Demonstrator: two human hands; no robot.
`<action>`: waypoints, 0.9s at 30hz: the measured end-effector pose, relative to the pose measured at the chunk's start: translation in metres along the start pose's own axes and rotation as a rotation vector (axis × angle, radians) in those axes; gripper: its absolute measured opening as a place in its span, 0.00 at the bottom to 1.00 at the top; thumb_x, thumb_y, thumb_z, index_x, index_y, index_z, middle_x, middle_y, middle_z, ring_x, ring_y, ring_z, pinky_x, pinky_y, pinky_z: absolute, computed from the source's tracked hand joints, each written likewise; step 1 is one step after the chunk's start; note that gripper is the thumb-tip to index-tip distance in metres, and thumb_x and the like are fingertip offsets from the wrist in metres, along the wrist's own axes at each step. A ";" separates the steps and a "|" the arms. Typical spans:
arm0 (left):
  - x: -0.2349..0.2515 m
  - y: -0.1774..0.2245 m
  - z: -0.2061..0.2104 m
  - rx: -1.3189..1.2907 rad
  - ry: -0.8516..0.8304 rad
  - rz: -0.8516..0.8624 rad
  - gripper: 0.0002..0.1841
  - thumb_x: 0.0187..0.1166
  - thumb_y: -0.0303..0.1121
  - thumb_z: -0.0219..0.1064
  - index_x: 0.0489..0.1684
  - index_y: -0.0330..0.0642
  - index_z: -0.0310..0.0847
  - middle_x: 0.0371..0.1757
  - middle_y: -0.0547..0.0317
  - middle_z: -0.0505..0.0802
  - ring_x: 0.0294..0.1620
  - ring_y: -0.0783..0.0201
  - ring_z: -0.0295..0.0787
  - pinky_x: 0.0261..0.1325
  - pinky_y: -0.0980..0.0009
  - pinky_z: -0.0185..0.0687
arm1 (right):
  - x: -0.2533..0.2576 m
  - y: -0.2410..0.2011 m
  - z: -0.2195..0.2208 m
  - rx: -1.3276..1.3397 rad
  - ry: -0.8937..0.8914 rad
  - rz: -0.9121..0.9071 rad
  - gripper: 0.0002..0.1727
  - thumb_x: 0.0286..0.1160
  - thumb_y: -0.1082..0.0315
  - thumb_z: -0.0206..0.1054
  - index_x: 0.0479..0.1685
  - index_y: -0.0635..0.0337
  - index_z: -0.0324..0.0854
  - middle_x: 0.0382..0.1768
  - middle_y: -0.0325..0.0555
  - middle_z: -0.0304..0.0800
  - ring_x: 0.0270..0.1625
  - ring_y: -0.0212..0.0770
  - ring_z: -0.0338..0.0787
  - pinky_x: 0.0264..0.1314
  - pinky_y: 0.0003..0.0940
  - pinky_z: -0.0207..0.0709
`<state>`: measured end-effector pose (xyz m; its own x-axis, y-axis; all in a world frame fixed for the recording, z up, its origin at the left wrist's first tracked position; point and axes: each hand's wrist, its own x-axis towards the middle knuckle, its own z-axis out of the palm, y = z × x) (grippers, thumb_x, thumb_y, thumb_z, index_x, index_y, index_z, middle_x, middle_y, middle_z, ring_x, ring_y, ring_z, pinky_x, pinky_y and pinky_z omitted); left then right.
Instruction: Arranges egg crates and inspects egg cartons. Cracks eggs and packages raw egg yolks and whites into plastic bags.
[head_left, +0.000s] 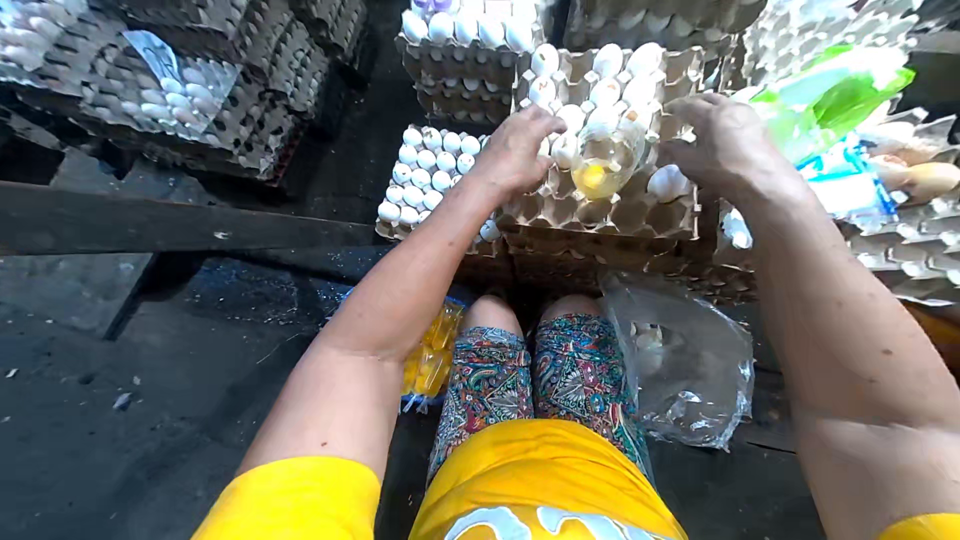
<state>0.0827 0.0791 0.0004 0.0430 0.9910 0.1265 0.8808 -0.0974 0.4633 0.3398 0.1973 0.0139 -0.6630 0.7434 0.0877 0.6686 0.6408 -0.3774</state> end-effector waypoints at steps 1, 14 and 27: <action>0.009 -0.003 0.005 0.060 -0.015 0.028 0.24 0.76 0.28 0.72 0.73 0.41 0.81 0.74 0.41 0.83 0.78 0.41 0.77 0.79 0.42 0.70 | 0.013 0.002 0.003 -0.017 -0.031 -0.008 0.28 0.80 0.68 0.69 0.79 0.63 0.75 0.77 0.67 0.76 0.77 0.72 0.77 0.76 0.74 0.67; 0.036 0.013 0.014 0.387 -0.135 -0.049 0.24 0.71 0.39 0.76 0.65 0.42 0.83 0.66 0.42 0.87 0.70 0.41 0.82 0.86 0.37 0.52 | -0.010 -0.020 0.000 -0.292 -0.258 0.157 0.26 0.78 0.57 0.73 0.68 0.65 0.81 0.67 0.75 0.79 0.67 0.80 0.81 0.58 0.79 0.75; 0.043 0.014 0.018 0.478 -0.212 0.049 0.21 0.77 0.34 0.71 0.69 0.42 0.83 0.67 0.43 0.87 0.73 0.41 0.79 0.79 0.43 0.64 | -0.039 0.001 0.016 -0.255 -0.244 0.036 0.28 0.74 0.76 0.71 0.76 0.56 0.77 0.75 0.60 0.79 0.74 0.71 0.80 0.63 0.72 0.77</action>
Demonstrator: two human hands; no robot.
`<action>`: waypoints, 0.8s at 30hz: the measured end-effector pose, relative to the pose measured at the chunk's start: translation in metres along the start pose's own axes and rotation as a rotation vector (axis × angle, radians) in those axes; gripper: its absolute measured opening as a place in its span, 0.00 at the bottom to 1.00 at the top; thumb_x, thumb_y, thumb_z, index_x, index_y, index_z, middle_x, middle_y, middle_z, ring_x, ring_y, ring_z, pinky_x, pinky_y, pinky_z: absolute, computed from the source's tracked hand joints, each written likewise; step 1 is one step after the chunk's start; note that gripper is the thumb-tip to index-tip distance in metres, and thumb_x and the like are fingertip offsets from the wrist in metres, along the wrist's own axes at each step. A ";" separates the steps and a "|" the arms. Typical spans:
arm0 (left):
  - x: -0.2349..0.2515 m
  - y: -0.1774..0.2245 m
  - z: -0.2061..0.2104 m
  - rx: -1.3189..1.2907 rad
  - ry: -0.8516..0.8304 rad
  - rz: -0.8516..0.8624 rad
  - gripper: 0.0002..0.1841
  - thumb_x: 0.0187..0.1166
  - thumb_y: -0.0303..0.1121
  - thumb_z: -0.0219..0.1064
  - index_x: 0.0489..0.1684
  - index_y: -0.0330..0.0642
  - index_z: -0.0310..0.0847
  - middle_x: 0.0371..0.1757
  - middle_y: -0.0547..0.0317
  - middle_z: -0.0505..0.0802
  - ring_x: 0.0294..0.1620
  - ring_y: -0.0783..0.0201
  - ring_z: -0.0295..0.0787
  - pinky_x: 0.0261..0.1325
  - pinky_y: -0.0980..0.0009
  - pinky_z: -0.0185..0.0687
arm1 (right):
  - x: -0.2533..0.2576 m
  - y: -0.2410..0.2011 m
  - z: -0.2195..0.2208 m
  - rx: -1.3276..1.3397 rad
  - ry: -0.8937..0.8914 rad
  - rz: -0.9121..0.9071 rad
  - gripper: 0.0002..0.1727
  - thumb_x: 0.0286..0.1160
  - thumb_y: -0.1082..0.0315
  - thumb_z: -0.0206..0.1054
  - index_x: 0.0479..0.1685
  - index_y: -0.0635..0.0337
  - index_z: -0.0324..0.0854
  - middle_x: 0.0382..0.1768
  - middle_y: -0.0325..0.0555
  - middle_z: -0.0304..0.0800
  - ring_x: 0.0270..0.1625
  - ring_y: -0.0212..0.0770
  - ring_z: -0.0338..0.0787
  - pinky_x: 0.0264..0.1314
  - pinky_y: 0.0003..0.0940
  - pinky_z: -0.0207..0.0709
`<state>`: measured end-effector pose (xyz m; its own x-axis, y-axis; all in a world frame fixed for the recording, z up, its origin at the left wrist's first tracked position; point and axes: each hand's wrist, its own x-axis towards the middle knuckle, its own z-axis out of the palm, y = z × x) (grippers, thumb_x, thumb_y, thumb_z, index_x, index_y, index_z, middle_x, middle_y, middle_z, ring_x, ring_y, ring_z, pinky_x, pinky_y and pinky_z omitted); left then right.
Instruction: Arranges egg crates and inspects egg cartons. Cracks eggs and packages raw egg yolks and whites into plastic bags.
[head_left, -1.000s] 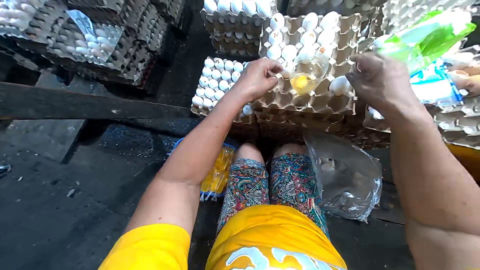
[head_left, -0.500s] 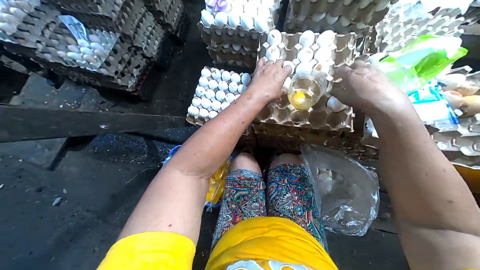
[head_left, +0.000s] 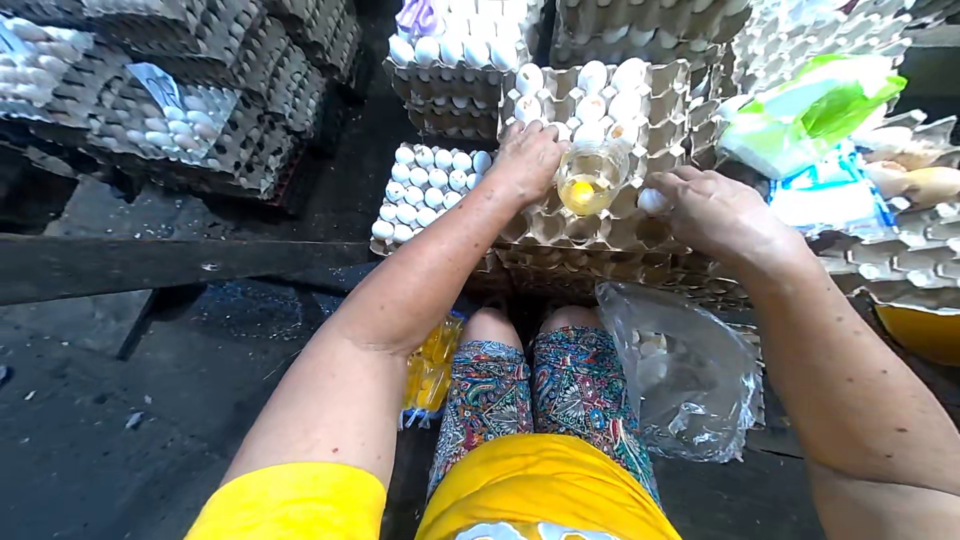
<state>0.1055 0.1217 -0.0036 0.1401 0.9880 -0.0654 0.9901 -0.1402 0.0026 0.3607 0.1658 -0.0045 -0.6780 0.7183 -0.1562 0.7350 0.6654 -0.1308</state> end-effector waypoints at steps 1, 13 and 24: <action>0.000 0.002 -0.001 0.012 -0.005 0.000 0.20 0.78 0.34 0.70 0.68 0.40 0.83 0.67 0.42 0.87 0.73 0.41 0.79 0.80 0.43 0.63 | 0.001 0.003 0.001 0.009 0.010 -0.010 0.28 0.74 0.76 0.72 0.77 0.57 0.77 0.74 0.61 0.80 0.74 0.72 0.79 0.63 0.72 0.77; -0.009 -0.041 0.008 -0.455 0.196 0.009 0.26 0.81 0.42 0.70 0.71 0.33 0.80 0.65 0.36 0.87 0.66 0.43 0.86 0.73 0.47 0.77 | 0.004 0.024 0.002 0.244 0.145 -0.068 0.23 0.78 0.69 0.71 0.73 0.60 0.78 0.65 0.67 0.84 0.70 0.73 0.81 0.65 0.75 0.73; -0.041 -0.025 -0.012 -1.703 0.381 -0.216 0.17 0.87 0.30 0.62 0.70 0.34 0.73 0.53 0.55 0.92 0.50 0.66 0.93 0.61 0.69 0.88 | -0.010 0.008 -0.006 1.457 0.315 -0.170 0.15 0.83 0.68 0.61 0.65 0.53 0.75 0.48 0.30 0.88 0.41 0.25 0.89 0.44 0.23 0.87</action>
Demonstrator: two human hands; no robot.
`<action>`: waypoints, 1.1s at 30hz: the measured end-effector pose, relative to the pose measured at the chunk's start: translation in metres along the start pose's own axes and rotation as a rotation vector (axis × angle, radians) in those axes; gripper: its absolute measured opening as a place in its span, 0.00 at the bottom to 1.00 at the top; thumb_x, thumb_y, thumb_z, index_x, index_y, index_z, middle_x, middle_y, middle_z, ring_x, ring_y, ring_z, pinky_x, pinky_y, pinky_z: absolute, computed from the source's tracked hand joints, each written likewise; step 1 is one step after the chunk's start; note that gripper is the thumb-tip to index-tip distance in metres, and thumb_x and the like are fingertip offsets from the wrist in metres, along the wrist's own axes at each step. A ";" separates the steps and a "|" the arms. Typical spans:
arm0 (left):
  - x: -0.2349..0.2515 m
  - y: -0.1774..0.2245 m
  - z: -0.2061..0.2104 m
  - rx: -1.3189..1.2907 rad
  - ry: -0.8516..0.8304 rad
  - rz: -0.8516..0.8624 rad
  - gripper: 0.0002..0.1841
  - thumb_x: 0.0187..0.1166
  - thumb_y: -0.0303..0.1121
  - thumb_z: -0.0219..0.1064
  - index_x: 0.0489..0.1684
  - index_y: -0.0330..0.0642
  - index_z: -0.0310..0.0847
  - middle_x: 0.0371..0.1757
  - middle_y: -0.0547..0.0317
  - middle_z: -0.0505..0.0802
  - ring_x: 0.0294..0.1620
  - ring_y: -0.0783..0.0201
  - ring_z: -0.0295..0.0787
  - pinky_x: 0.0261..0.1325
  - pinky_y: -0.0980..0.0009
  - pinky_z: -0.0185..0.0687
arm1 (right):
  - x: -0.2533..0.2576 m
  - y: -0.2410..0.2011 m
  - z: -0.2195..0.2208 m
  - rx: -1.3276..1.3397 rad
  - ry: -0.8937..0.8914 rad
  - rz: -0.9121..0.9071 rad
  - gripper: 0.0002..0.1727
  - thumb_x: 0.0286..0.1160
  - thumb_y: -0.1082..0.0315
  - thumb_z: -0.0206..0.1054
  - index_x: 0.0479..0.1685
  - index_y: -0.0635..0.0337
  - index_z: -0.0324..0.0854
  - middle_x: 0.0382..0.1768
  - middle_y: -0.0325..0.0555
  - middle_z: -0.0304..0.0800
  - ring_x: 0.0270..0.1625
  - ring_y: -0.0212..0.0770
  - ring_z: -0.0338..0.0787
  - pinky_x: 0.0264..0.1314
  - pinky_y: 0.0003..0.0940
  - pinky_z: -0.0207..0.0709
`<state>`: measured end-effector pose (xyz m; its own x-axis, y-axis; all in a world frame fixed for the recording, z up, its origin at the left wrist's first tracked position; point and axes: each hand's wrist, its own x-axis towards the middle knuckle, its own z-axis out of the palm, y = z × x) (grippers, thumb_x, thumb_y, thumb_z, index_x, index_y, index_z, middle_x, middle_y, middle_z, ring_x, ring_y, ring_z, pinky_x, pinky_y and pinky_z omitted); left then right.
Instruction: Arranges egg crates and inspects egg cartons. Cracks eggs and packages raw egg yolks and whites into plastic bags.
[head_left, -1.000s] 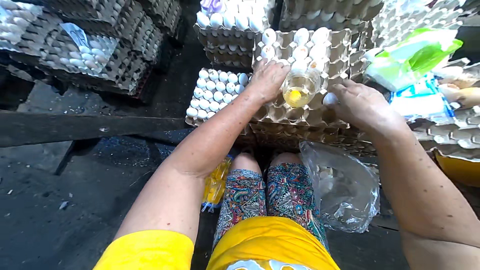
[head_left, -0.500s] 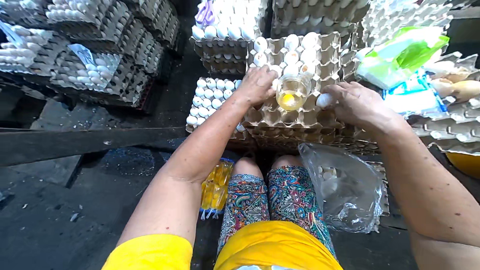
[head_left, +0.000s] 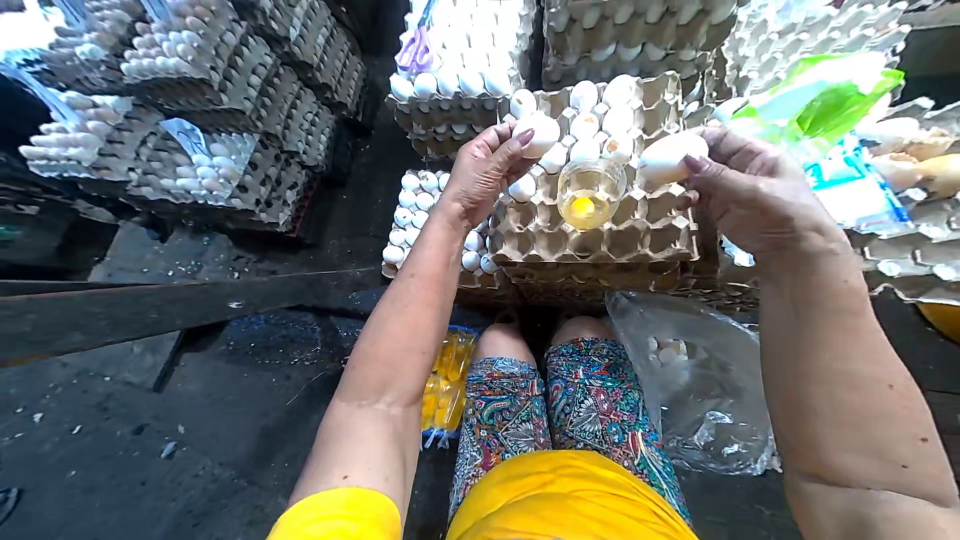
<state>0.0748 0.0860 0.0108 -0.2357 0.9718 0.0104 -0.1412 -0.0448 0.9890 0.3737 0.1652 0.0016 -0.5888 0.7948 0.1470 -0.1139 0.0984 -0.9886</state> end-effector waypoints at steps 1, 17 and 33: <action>-0.004 0.002 0.005 -0.003 -0.021 -0.003 0.17 0.87 0.29 0.63 0.71 0.35 0.73 0.54 0.55 0.91 0.51 0.66 0.92 0.61 0.69 0.88 | -0.001 -0.005 0.005 0.014 0.008 -0.028 0.15 0.84 0.67 0.60 0.66 0.53 0.75 0.49 0.30 0.88 0.43 0.25 0.89 0.45 0.23 0.86; -0.024 0.012 0.034 0.351 -0.215 0.220 0.22 0.74 0.21 0.73 0.67 0.29 0.77 0.59 0.50 0.91 0.51 0.68 0.92 0.56 0.72 0.90 | 0.013 -0.034 0.065 -0.720 0.065 -0.396 0.24 0.87 0.61 0.63 0.76 0.65 0.74 0.62 0.58 0.86 0.54 0.41 0.92 0.58 0.35 0.87; -0.024 0.010 0.032 0.264 -0.229 0.168 0.22 0.76 0.22 0.72 0.68 0.29 0.76 0.58 0.51 0.90 0.56 0.67 0.90 0.60 0.71 0.88 | -0.012 0.015 0.017 -1.172 0.067 0.144 0.26 0.80 0.66 0.70 0.74 0.69 0.75 0.64 0.78 0.80 0.68 0.79 0.80 0.66 0.76 0.72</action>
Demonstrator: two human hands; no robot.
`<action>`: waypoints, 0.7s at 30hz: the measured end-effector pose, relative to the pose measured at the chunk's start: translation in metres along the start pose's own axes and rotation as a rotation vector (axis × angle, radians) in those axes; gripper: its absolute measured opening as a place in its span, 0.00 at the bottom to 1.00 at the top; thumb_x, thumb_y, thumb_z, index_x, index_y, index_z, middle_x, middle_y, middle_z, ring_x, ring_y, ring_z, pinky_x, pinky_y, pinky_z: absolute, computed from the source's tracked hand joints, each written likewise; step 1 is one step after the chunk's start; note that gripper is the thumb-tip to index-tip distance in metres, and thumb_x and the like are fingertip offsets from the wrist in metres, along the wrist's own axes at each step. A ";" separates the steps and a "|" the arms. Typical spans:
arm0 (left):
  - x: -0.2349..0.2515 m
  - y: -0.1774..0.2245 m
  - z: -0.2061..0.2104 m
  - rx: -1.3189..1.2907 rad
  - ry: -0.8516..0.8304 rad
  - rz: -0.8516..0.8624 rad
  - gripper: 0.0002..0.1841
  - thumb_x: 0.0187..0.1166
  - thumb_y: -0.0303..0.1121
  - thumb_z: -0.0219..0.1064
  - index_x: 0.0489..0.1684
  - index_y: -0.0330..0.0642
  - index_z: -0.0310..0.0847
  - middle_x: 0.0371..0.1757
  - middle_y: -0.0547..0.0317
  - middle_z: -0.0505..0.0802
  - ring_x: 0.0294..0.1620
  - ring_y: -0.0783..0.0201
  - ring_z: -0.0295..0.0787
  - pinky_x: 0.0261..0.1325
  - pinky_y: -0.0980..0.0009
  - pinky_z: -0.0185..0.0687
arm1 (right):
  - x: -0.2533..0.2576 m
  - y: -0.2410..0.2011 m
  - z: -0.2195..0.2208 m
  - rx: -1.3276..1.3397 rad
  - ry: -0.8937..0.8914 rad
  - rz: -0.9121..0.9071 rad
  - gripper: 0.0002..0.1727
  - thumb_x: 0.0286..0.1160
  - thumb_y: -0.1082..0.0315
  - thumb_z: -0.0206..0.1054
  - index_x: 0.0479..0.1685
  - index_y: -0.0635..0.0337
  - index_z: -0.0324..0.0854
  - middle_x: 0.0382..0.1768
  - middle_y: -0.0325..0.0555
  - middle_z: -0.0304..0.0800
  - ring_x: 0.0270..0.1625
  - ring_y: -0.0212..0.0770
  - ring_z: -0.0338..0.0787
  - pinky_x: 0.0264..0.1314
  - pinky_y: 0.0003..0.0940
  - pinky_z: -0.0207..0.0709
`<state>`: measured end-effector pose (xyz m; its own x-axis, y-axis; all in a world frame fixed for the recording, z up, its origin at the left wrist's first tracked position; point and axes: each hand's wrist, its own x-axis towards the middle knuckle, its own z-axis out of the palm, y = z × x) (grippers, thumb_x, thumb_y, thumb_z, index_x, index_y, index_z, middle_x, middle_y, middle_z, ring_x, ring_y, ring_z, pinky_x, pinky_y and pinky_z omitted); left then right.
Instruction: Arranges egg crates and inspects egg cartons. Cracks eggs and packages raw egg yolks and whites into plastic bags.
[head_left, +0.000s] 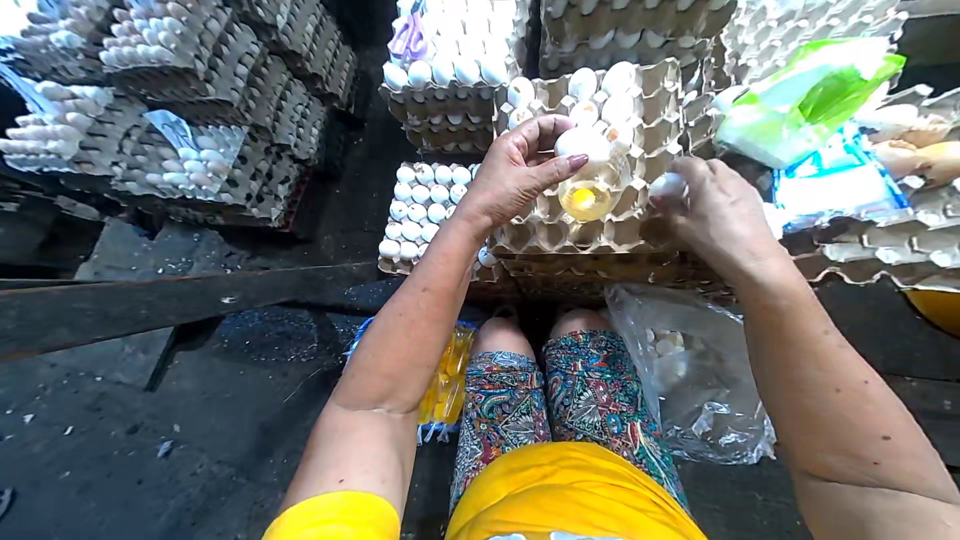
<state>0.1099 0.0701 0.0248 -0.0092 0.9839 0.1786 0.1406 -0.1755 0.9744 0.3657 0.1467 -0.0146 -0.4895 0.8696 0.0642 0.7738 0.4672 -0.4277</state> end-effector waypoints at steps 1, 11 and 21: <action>0.000 -0.001 0.000 -0.016 -0.001 0.002 0.21 0.76 0.23 0.72 0.67 0.30 0.76 0.57 0.52 0.90 0.54 0.66 0.90 0.59 0.71 0.89 | 0.001 -0.001 0.002 -0.012 -0.010 -0.028 0.24 0.79 0.67 0.70 0.72 0.68 0.78 0.64 0.77 0.81 0.68 0.78 0.81 0.66 0.74 0.73; 0.004 0.000 -0.006 -0.018 -0.148 0.010 0.22 0.72 0.21 0.75 0.65 0.31 0.77 0.57 0.53 0.91 0.56 0.65 0.91 0.60 0.69 0.90 | 0.011 -0.021 -0.043 0.425 -0.035 -0.309 0.20 0.84 0.52 0.64 0.65 0.52 0.86 0.54 0.41 0.93 0.50 0.31 0.92 0.57 0.36 0.86; 0.016 0.008 -0.014 0.019 -0.196 -0.032 0.24 0.73 0.21 0.74 0.70 0.30 0.76 0.61 0.50 0.90 0.57 0.65 0.91 0.61 0.70 0.89 | 0.051 -0.054 -0.060 0.564 -0.358 -0.347 0.13 0.82 0.67 0.68 0.60 0.55 0.87 0.42 0.32 0.96 0.37 0.20 0.90 0.42 0.18 0.83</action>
<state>0.0970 0.0843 0.0376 0.1788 0.9770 0.1159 0.1623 -0.1455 0.9760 0.3237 0.1755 0.0661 -0.8432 0.5371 0.0235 0.2750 0.4684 -0.8396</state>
